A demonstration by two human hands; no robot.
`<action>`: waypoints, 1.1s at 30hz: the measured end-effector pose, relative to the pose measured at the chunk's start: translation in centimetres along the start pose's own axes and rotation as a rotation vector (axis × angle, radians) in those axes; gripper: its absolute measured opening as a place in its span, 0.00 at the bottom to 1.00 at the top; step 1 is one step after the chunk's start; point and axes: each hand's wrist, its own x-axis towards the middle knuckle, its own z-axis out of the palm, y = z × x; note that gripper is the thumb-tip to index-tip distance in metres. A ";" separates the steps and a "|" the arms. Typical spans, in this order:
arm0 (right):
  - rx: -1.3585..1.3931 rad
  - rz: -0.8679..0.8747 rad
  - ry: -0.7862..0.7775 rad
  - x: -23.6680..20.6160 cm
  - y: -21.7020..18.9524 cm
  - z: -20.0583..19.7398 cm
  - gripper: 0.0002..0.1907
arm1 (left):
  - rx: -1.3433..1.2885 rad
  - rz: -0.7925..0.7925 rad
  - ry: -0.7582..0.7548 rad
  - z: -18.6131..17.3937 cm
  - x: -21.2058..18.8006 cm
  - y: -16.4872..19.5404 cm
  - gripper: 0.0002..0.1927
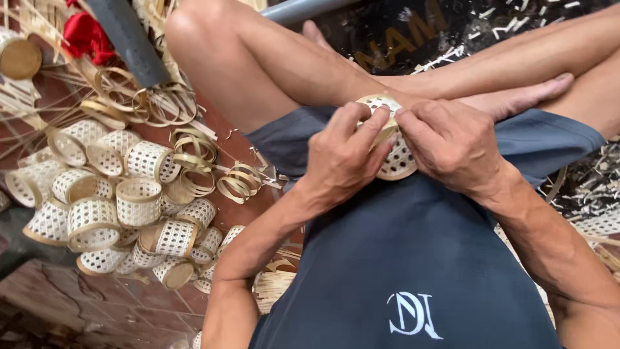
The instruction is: The person sits on the floor assembling woven bamboo basket bodies, fitting a round woven base into a perforated woven cylinder and pressing the pieces together. They bend thin bamboo rim strips around a gray plastic pipe to curve them, then fit and press the rim onto the basket edge, working on one basket at a time.
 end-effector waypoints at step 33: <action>0.623 0.224 -0.176 -0.7 -0.3 -2.0 0.16 | -0.390 -0.192 -0.101 -2.7 -4.7 -0.3 0.14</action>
